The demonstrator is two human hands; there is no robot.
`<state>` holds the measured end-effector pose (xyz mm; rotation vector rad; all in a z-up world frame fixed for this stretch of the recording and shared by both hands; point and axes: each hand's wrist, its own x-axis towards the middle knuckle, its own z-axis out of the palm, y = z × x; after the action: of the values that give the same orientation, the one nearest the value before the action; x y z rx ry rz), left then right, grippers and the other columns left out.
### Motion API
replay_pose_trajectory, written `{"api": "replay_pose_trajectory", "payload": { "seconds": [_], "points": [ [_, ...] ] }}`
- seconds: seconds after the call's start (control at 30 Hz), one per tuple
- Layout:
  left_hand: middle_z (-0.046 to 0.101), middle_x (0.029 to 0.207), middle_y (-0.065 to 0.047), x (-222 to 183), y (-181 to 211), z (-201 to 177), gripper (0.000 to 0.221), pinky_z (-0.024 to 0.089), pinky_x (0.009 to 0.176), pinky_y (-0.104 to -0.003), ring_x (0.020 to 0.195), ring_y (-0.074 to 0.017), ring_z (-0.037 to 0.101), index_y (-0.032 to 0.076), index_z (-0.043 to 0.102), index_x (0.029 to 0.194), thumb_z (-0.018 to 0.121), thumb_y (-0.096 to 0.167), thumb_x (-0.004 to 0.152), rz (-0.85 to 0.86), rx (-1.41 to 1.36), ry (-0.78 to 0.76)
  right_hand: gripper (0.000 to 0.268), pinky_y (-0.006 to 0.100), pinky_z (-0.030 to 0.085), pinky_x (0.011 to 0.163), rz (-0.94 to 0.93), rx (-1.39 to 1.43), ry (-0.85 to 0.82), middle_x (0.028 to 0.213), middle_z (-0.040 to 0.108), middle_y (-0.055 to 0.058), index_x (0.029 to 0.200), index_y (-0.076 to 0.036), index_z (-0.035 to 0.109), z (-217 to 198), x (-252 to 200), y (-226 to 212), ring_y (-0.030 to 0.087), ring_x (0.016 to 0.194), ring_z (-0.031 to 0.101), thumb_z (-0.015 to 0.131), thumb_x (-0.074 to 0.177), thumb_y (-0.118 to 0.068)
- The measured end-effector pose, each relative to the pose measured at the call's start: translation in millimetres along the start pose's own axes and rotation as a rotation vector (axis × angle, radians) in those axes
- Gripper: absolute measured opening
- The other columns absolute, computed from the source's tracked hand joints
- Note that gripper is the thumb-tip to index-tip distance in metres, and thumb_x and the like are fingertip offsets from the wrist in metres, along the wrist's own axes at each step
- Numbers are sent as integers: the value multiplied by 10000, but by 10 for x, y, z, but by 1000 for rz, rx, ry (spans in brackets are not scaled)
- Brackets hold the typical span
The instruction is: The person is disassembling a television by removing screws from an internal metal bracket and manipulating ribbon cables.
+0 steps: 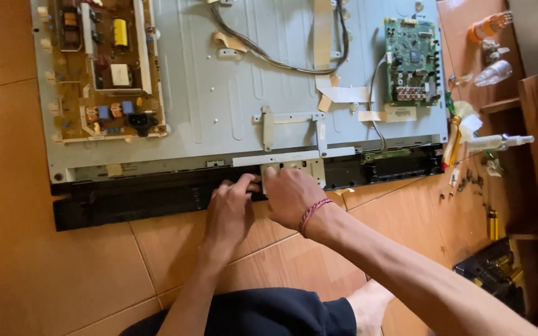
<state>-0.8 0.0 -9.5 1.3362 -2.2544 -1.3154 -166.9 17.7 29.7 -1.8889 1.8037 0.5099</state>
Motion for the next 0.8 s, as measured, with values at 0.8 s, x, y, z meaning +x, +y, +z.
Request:
{"api": "replay_pose_trajectory", "payload": {
  "seconds": [0.8],
  "points": [
    [781, 979, -33, 43, 59, 70, 304, 512, 886, -495, 949, -336, 689, 272, 638, 1210, 547, 373, 937, 16, -2, 116, 535, 567, 614, 729, 178, 199, -63, 977, 708, 192, 1175, 7, 630, -22, -56, -48, 448, 895, 734, 710, 748, -306]
  ]
}}
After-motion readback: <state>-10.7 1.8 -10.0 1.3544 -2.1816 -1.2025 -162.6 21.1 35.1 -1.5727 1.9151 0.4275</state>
